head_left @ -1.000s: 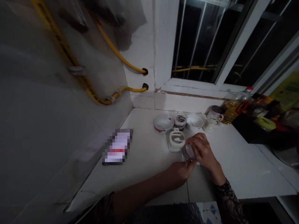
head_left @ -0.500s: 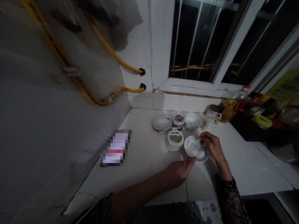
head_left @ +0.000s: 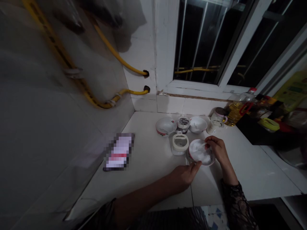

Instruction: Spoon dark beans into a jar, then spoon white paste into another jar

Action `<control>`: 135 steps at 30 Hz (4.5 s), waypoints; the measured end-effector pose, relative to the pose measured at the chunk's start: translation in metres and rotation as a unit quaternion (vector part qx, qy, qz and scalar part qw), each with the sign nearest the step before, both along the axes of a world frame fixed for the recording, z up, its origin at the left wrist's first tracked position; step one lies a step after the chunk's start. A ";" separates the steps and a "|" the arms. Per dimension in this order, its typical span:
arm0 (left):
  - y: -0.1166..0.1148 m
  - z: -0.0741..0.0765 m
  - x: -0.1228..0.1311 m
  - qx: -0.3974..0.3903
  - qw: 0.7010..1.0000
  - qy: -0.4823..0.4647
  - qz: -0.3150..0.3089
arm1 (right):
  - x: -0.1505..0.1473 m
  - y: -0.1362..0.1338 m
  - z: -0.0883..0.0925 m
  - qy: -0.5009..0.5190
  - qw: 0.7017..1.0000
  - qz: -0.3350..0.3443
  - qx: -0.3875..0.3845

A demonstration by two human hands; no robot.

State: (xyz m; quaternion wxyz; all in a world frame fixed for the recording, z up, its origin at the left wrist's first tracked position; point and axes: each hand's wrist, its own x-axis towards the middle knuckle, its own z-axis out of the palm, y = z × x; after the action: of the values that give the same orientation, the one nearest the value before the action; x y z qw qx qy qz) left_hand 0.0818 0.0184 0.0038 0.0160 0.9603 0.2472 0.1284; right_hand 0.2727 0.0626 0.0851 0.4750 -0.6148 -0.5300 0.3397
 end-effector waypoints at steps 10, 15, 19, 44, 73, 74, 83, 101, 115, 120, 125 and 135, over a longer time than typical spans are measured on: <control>0.002 -0.005 0.000 -0.026 1.000 -0.005 -0.004 | 0.013 0.006 -0.001 0.079 0.997 -0.023 -0.012; 0.002 -0.008 0.001 -0.017 1.000 -0.008 -0.001 | 0.016 0.008 -0.003 0.093 0.995 -0.031 -0.018; 0.002 -0.006 0.000 -0.013 1.000 0.001 -0.003 | 0.018 0.009 -0.005 0.089 0.995 -0.037 -0.012; 0.002 -0.008 0.001 -0.006 1.000 -0.022 -0.010 | 0.009 0.009 -0.002 0.137 0.990 -0.039 0.018; 0.000 -0.007 -0.002 0.040 0.998 -0.049 -0.015 | 0.019 -0.008 0.000 -0.168 0.978 -0.020 0.120; 0.000 -0.007 -0.002 0.037 0.998 -0.047 -0.013 | 0.015 -0.007 0.000 -0.189 0.976 0.004 0.104; 0.000 -0.004 -0.001 0.038 0.999 -0.037 -0.010 | 0.002 -0.002 -0.007 -0.092 0.992 0.079 -0.027; 0.001 -0.002 0.000 0.027 0.999 -0.022 -0.005 | -0.001 -0.003 -0.005 -0.044 0.993 0.100 -0.032; 0.003 -0.007 -0.001 0.013 0.999 -0.027 -0.019 | 0.015 0.004 -0.002 0.064 0.997 -0.024 -0.025; 0.002 -0.006 0.000 -0.005 1.000 -0.014 -0.015 | 0.012 0.006 -0.001 0.101 0.994 -0.051 0.004; 0.001 -0.005 0.001 0.010 1.000 -0.012 -0.012 | -0.010 0.000 0.000 0.115 0.992 -0.027 0.052; -0.001 0.007 0.000 0.018 0.999 -0.044 -0.004 | -0.031 -0.009 -0.007 -0.268 0.888 0.191 0.322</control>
State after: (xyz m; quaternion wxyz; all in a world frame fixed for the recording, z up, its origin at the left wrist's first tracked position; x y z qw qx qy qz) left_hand 0.0820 0.0171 0.0108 0.0102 0.9548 0.2399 0.1752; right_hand 0.2415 0.0531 0.0784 0.4126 -0.3827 -0.8246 0.0574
